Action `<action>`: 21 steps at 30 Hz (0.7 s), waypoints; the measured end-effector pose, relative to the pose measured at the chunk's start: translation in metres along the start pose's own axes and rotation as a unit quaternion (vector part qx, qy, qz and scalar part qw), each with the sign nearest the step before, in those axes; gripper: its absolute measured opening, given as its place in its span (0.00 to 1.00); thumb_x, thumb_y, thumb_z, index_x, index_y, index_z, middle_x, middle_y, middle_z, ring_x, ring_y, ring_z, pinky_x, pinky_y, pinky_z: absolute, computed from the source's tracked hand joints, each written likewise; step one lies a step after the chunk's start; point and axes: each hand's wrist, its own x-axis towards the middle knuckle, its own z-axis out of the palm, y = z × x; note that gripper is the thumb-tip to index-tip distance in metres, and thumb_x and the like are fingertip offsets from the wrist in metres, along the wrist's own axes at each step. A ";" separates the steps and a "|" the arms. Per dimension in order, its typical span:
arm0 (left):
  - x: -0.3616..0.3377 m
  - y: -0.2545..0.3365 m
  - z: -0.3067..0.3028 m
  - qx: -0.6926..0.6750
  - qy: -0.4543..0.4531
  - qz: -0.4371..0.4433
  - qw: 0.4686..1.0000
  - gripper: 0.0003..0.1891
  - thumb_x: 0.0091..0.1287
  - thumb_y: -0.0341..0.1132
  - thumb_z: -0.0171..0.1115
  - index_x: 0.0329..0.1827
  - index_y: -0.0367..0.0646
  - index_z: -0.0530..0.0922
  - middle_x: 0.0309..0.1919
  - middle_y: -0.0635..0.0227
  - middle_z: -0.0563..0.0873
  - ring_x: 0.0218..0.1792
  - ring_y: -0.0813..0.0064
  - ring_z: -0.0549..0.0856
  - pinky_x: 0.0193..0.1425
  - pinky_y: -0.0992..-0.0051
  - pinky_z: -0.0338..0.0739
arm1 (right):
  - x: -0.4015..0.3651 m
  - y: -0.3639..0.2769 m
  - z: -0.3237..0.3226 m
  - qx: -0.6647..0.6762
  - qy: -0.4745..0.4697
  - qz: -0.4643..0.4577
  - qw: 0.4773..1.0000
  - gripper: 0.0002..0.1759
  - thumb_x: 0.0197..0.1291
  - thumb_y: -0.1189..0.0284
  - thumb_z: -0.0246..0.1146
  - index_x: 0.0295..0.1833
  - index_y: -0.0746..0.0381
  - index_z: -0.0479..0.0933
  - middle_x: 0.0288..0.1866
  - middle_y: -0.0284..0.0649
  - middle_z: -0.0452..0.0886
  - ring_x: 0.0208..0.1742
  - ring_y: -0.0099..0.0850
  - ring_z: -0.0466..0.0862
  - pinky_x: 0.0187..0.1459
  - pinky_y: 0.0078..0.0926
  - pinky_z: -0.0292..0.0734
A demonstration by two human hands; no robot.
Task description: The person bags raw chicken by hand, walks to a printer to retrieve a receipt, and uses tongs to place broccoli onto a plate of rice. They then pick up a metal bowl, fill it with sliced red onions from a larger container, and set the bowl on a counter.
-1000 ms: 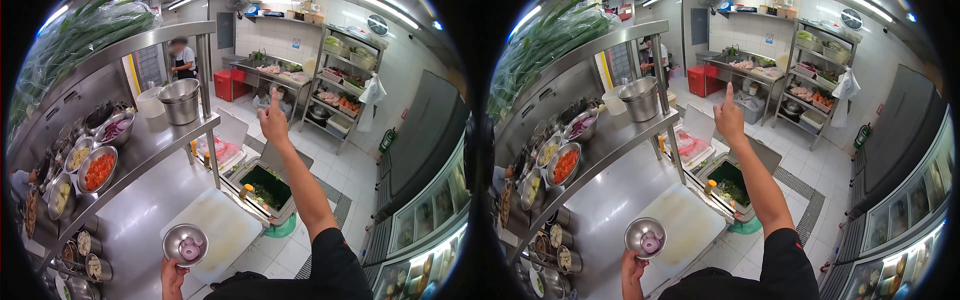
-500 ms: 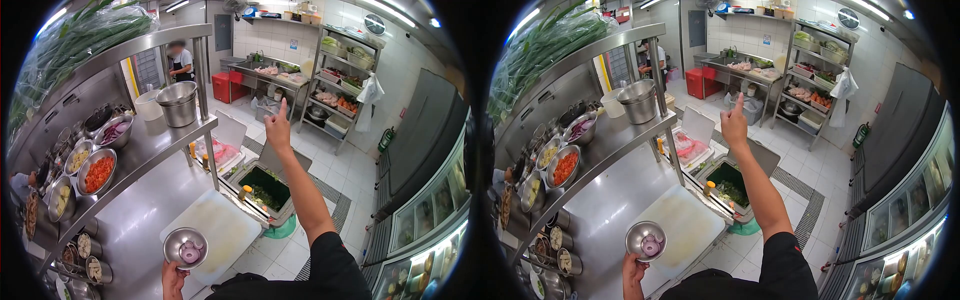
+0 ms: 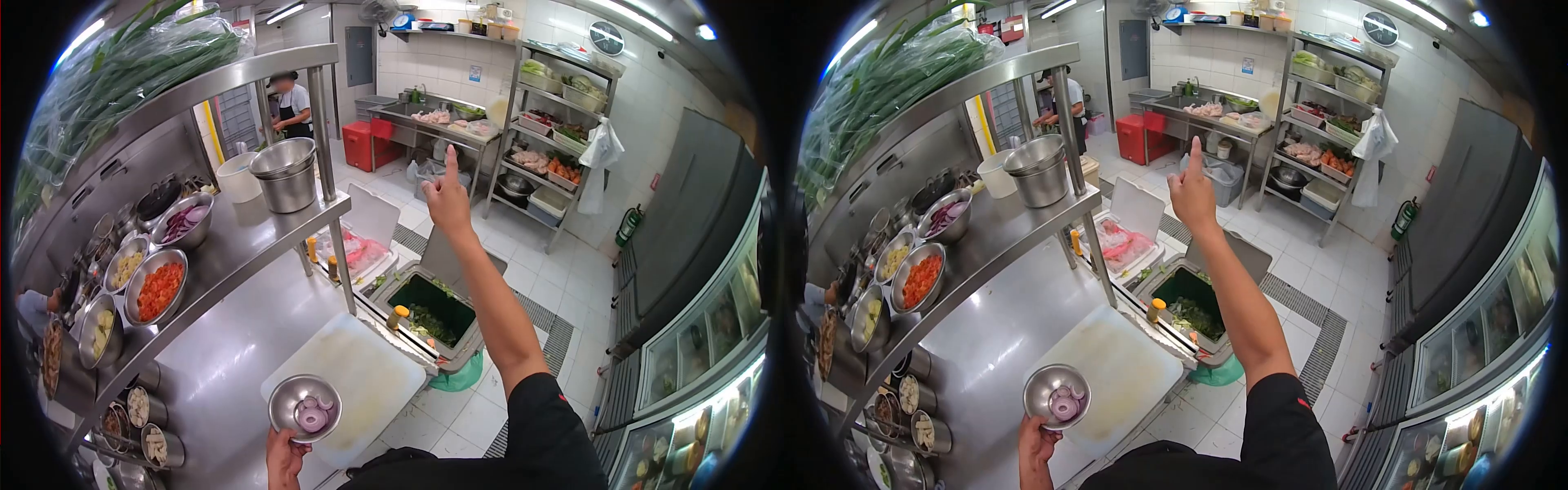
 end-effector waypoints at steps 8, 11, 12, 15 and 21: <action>-0.001 0.000 -0.001 0.017 0.003 0.005 1.000 0.23 0.57 0.28 0.51 0.58 0.41 0.66 0.34 0.57 0.82 0.20 0.66 0.81 0.18 0.70 0.76 | 0.002 0.002 -0.005 0.001 0.056 0.038 0.998 0.48 0.61 0.74 0.62 0.80 0.60 0.39 0.23 0.41 0.79 0.23 0.33 0.78 0.33 0.29 0.75; 0.000 -0.002 -0.001 0.020 0.007 0.007 1.000 0.23 0.57 0.28 0.51 0.58 0.41 0.66 0.34 0.57 0.82 0.20 0.66 0.80 0.19 0.70 0.76 | -0.010 0.002 -0.008 0.038 0.054 0.006 0.998 0.48 0.61 0.74 0.60 0.79 0.62 0.38 0.26 0.43 0.81 0.26 0.41 0.82 0.36 0.39 0.76; 0.000 -0.003 -0.002 0.021 0.004 0.010 1.000 0.23 0.57 0.28 0.51 0.58 0.41 0.66 0.35 0.57 0.82 0.20 0.66 0.80 0.19 0.71 0.75 | -0.012 0.007 -0.007 0.038 0.053 0.007 0.998 0.48 0.61 0.74 0.60 0.79 0.62 0.38 0.26 0.43 0.81 0.26 0.41 0.82 0.36 0.39 0.76; 0.000 -0.002 -0.002 0.029 -0.008 0.006 1.000 0.23 0.57 0.28 0.52 0.59 0.41 0.67 0.36 0.57 0.82 0.22 0.66 0.80 0.20 0.71 0.75 | -0.017 0.022 -0.009 0.067 0.099 0.030 0.992 0.48 0.60 0.76 0.62 0.80 0.60 0.40 0.24 0.36 0.77 0.24 0.25 0.75 0.33 0.26 0.73; 0.003 -0.003 -0.003 0.019 -0.013 -0.003 1.000 0.26 0.58 0.26 0.51 0.63 0.40 0.66 0.38 0.56 0.82 0.25 0.65 0.83 0.20 0.69 0.77 | -0.013 0.042 -0.012 0.105 0.098 0.043 0.989 0.38 0.58 0.73 0.65 0.74 0.64 0.61 0.27 0.35 0.78 0.31 0.25 0.77 0.38 0.29 0.74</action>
